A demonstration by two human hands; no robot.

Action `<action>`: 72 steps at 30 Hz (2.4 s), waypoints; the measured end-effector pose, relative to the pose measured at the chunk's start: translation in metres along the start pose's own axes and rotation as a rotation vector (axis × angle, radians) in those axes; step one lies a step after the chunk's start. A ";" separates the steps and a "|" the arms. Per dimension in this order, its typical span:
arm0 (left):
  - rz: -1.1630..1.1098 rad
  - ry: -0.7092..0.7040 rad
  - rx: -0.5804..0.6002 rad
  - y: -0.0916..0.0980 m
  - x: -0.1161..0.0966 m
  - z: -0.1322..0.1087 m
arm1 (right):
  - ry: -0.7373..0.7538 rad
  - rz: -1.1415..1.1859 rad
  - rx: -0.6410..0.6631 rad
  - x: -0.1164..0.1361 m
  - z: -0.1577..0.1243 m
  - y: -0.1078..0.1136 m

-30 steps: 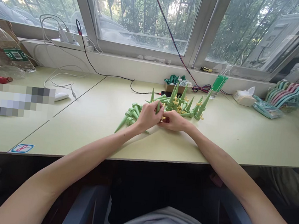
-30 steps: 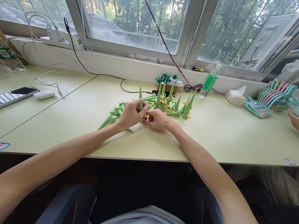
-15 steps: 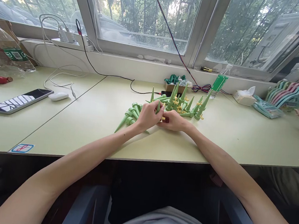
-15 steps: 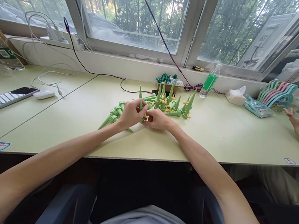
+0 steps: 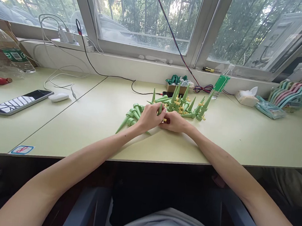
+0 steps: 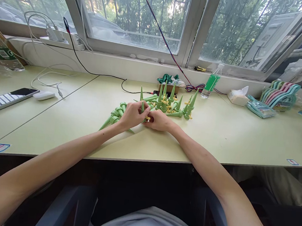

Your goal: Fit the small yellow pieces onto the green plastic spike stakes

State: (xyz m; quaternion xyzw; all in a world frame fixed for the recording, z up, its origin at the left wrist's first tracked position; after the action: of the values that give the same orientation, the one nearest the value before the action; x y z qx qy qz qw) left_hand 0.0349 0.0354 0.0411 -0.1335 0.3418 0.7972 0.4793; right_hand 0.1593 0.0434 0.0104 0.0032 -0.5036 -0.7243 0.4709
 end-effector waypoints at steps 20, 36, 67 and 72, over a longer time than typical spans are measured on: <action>-0.010 -0.018 0.029 -0.002 0.000 -0.001 | -0.037 -0.017 -0.008 -0.001 0.001 0.000; 0.006 -0.043 0.074 -0.002 -0.002 -0.001 | -0.034 -0.035 -0.039 -0.005 0.001 0.000; -0.024 0.107 -0.047 0.002 0.018 0.008 | -0.090 0.137 -0.325 0.005 0.001 0.019; -0.016 0.076 -0.038 0.001 0.018 0.008 | -0.102 0.161 -0.316 0.004 0.001 0.018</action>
State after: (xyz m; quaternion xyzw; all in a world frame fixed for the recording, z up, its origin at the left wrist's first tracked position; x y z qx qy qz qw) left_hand 0.0258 0.0519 0.0375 -0.1757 0.3436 0.7939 0.4698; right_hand 0.1693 0.0408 0.0259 -0.1477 -0.4054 -0.7534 0.4961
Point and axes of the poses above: each hand's wrist, its own z-axis towards the middle knuckle, its own y-axis out of the back of the hand, x = y × z, the point moved 5 cm from there along z, towards the middle knuckle, and after that the axes turned 12 degrees about -x, right-handed, at the moved point
